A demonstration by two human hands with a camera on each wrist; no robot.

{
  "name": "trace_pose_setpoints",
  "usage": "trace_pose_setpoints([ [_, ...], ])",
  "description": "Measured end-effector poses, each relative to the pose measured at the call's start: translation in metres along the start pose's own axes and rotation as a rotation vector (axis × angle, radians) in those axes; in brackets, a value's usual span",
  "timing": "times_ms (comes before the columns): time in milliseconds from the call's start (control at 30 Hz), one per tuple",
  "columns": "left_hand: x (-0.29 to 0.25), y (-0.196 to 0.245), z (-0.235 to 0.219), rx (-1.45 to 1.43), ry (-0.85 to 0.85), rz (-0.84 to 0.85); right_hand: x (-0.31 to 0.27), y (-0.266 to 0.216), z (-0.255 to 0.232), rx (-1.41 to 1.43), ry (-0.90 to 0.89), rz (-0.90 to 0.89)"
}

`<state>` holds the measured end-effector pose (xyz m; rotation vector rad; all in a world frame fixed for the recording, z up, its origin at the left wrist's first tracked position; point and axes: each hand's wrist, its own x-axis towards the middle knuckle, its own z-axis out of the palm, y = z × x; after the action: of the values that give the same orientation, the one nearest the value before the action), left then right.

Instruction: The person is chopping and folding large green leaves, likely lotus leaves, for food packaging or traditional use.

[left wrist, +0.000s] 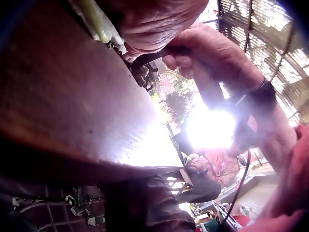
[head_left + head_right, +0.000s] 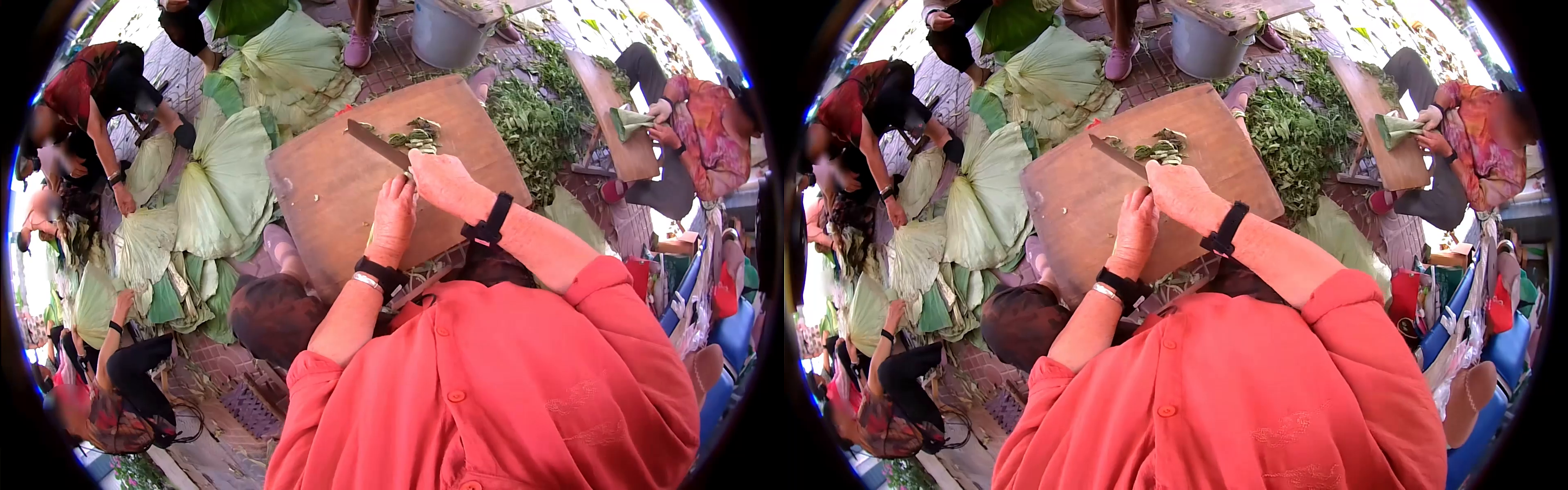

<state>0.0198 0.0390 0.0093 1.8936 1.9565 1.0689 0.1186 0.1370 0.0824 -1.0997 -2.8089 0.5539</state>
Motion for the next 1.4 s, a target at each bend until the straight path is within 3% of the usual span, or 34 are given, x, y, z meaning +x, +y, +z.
trace_pose_setpoints([
  [167,-0.009,0.002,-0.005,0.016,0.070,0.061,-0.015,0.008,-0.006,-0.001,0.047,0.053],
  [433,-0.008,-0.001,0.001,-0.080,0.128,-0.005,-0.065,0.009,-0.027,-0.060,-0.107,0.049],
  [567,-0.009,-0.009,0.005,-0.046,0.100,0.018,-0.047,-0.001,-0.018,-0.056,-0.135,0.050],
  [667,-0.009,-0.007,0.005,-0.076,0.100,0.017,-0.019,0.005,0.003,-0.098,-0.057,-0.029],
  [800,-0.011,-0.002,0.000,-0.035,0.125,0.036,-0.002,0.002,0.002,-0.043,-0.005,0.069],
  [1000,-0.014,-0.004,0.000,-0.021,0.153,0.026,-0.037,0.007,-0.016,-0.039,0.027,0.072],
  [1167,-0.013,0.000,0.000,-0.066,0.150,-0.033,-0.066,-0.005,-0.031,-0.064,-0.111,0.026],
  [1267,-0.014,-0.001,-0.006,-0.061,0.069,-0.029,-0.057,-0.007,-0.020,-0.060,-0.138,0.038],
  [1400,-0.014,-0.007,0.007,-0.073,0.116,-0.008,-0.022,-0.017,-0.001,-0.087,-0.081,-0.003],
])
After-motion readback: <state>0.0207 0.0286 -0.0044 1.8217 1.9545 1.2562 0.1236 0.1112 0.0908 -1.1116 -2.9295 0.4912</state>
